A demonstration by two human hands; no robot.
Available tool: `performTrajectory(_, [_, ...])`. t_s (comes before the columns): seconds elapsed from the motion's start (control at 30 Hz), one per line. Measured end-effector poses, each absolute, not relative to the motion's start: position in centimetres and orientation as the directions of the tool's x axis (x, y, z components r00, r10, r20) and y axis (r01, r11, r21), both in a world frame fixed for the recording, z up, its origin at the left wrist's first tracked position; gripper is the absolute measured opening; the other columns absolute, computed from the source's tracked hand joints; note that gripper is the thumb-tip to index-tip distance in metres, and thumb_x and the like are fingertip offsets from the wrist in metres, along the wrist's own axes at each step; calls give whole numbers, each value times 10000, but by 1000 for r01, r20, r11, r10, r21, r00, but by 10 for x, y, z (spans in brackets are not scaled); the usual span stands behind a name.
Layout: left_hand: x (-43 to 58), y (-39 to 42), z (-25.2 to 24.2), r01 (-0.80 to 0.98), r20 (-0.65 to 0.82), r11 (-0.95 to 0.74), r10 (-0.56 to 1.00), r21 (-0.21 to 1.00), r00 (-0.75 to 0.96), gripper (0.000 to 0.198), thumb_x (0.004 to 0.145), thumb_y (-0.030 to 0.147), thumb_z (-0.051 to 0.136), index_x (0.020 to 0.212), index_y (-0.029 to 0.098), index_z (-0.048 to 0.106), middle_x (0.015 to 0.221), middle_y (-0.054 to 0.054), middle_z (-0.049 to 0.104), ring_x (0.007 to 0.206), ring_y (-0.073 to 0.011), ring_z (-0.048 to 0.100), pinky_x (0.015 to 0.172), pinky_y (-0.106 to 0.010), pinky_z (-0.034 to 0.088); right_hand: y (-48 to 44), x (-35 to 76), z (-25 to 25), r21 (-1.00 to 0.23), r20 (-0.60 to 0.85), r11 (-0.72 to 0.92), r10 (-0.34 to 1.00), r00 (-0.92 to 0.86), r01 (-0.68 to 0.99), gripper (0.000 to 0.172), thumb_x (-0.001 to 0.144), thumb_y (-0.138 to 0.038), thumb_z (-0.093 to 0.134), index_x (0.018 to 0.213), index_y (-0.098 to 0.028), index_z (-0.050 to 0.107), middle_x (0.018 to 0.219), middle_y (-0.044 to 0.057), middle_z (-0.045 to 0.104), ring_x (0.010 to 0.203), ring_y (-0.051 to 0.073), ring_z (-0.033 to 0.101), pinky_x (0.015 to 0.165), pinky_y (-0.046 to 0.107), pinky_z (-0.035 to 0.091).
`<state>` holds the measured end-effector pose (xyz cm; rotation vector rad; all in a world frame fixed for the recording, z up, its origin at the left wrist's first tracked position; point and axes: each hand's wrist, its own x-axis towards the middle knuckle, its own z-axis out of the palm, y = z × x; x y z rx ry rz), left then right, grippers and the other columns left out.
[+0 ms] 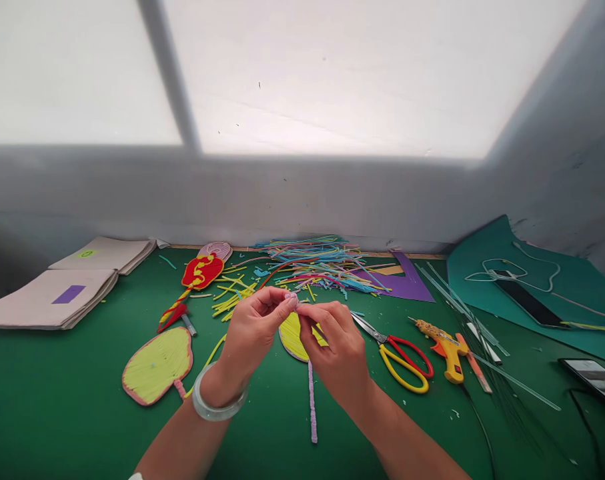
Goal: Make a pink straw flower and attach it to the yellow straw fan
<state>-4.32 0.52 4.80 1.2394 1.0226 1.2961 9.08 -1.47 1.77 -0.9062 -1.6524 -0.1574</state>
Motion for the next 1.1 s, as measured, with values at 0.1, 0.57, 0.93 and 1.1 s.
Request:
performTrajectory(0.1, [-45, 6, 48, -86, 125, -119, 989, 989, 76, 275, 700, 413, 792, 790, 170, 700, 773, -8, 682, 731, -132, 610, 694, -237, 490, -13, 94, 18, -336, 886, 687, 463, -31, 644, 186, 892, -78, 583, 994, -221, 642, 804, 15, 680, 723, 140, 604, 701, 306, 452])
performTrajectory(0.57, [-67, 11, 60, 288, 93, -175, 957, 941, 276, 300, 767, 477, 684, 782, 178, 687, 716, -20, 649, 589, -125, 530, 500, -214, 394, -11, 106, 25, -231, 834, 712, 495, -242, 663, 87, 955, -150, 554, 943, -214, 613, 849, -2, 704, 769, 130, 620, 759, 314, 396])
performTrajectory(0.93, [-77, 11, 58, 462, 85, -295, 903, 836, 421, 274, 828, 444, 623, 789, 188, 715, 779, -37, 687, 701, -164, 592, 588, -227, 448, -8, 116, 26, -100, 814, 712, 460, -354, 695, 39, 964, -212, 564, 928, -217, 576, 815, -13, 692, 745, 135, 596, 885, 353, 367])
performTrajectory(1.1, [-77, 12, 60, 440, 101, -336, 874, 833, 476, 274, 818, 446, 640, 750, 194, 725, 760, -38, 678, 684, -161, 582, 582, -219, 460, -7, 122, 28, -69, 798, 716, 458, -392, 695, 79, 966, -248, 563, 891, -226, 576, 793, -26, 677, 711, 130, 575, 915, 355, 365])
